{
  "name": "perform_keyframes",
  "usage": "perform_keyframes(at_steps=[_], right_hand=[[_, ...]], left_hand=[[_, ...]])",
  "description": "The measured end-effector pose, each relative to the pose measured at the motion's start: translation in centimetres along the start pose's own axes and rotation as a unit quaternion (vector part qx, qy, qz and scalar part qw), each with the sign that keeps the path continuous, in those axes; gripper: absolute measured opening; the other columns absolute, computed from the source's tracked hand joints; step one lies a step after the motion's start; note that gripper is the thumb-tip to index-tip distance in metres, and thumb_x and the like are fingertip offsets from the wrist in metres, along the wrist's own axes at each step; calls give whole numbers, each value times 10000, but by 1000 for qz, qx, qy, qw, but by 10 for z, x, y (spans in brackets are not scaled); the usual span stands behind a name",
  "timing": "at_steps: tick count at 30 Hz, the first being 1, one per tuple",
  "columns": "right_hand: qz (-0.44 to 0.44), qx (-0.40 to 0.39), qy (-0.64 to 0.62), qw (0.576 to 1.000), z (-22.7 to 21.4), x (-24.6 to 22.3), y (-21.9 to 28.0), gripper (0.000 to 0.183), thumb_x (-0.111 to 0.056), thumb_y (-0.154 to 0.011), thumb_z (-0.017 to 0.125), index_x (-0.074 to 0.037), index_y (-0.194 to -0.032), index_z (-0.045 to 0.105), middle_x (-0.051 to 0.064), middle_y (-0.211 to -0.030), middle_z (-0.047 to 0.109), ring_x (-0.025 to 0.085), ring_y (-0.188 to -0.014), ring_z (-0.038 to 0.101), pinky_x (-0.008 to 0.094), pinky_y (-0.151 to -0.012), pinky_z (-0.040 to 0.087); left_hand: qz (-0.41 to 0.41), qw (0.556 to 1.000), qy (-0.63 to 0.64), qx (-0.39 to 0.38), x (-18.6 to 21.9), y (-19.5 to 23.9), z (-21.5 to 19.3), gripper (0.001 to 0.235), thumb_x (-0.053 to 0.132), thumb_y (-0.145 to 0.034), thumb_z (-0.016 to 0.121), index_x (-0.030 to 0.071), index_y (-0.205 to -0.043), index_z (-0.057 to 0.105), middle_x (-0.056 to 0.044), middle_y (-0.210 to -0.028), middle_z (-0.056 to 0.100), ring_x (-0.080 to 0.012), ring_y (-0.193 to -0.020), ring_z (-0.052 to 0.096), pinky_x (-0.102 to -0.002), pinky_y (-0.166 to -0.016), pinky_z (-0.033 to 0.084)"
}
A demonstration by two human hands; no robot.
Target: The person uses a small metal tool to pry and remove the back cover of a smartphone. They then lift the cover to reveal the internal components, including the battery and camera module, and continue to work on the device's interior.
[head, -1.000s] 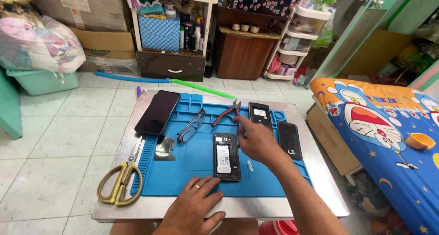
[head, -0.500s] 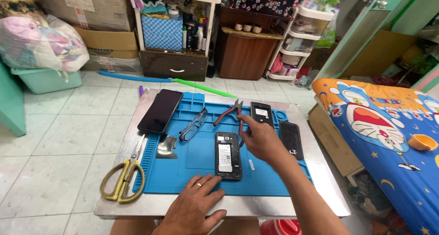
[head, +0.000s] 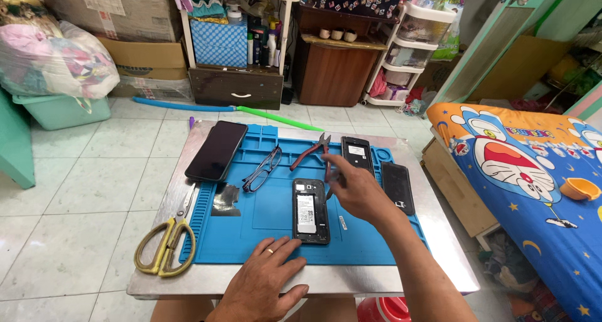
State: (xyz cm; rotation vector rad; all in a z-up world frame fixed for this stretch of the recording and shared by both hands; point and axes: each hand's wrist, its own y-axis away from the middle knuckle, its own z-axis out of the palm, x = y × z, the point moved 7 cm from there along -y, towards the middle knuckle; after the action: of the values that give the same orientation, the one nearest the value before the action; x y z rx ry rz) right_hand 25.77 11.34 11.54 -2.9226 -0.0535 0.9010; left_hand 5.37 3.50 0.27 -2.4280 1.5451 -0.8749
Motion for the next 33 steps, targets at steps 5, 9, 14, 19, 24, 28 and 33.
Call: perform_keyframes(at_steps=[5,9,14,19,24,28,33], right_hand=[[-12,74,95,993,15,8,-12,389,-217,-1022,629,-193,-1410,608,83,-878,805,329,-686,727,480,-607,519],[14,-61,75,995,15,-34,-3,616,-152,-1037,505,-255,-1632,386,85,-1190,787,336,-1043,724,509,-858,546],[-21,25,118,993,28,-9,-19,530,-86,-1000,516,-176,-1522,519,212,-703,676,450,-612,588,561,-585,419],[76,63,2,995,11,10,-14,569,-129,-1049,497,-173,-1616,469,148,-689,706,243,-532,558,455,-552,455],[14,72,86,994,11,18,-16,474,-216,-1049,524,-160,-1519,507,193,-743,730,509,-744,642,593,-631,424],[35,-26,65,997,7,1,-5,652,-123,-972,453,-228,-1612,381,96,-1210,765,441,-1098,667,592,-866,487],[56,22,33,998,4,2,-7,486,-156,-1054,474,-184,-1539,492,303,-1044,690,527,-929,660,612,-744,487]], left_hand=[[-5,1000,-5,-7,-2,0,5,465,418,-975,736,92,-1307,721,-233,-1524,557,-434,-1385,508,-620,-1150,320],[-20,1000,4,-20,-5,0,6,485,421,-974,740,85,-1323,725,-235,-1541,542,-440,-1413,482,-640,-1149,306],[-14,1000,3,-1,0,-1,1,439,394,-947,752,93,-1266,739,-233,-1515,570,-448,-1373,525,-635,-1132,335],[-16,1000,-8,-8,-2,0,1,449,399,-942,761,113,-1286,718,-228,-1518,566,-458,-1364,525,-633,-1139,339],[-12,1000,-17,-10,-5,-1,5,456,407,-940,752,119,-1292,721,-217,-1517,572,-441,-1369,530,-622,-1137,342],[-26,999,-20,-19,-2,-3,1,477,398,-919,791,123,-1304,730,-196,-1524,580,-417,-1391,524,-630,-1145,340],[-29,999,-23,2,1,-4,-4,444,410,-938,756,108,-1264,744,-185,-1487,615,-403,-1384,539,-605,-1155,353]])
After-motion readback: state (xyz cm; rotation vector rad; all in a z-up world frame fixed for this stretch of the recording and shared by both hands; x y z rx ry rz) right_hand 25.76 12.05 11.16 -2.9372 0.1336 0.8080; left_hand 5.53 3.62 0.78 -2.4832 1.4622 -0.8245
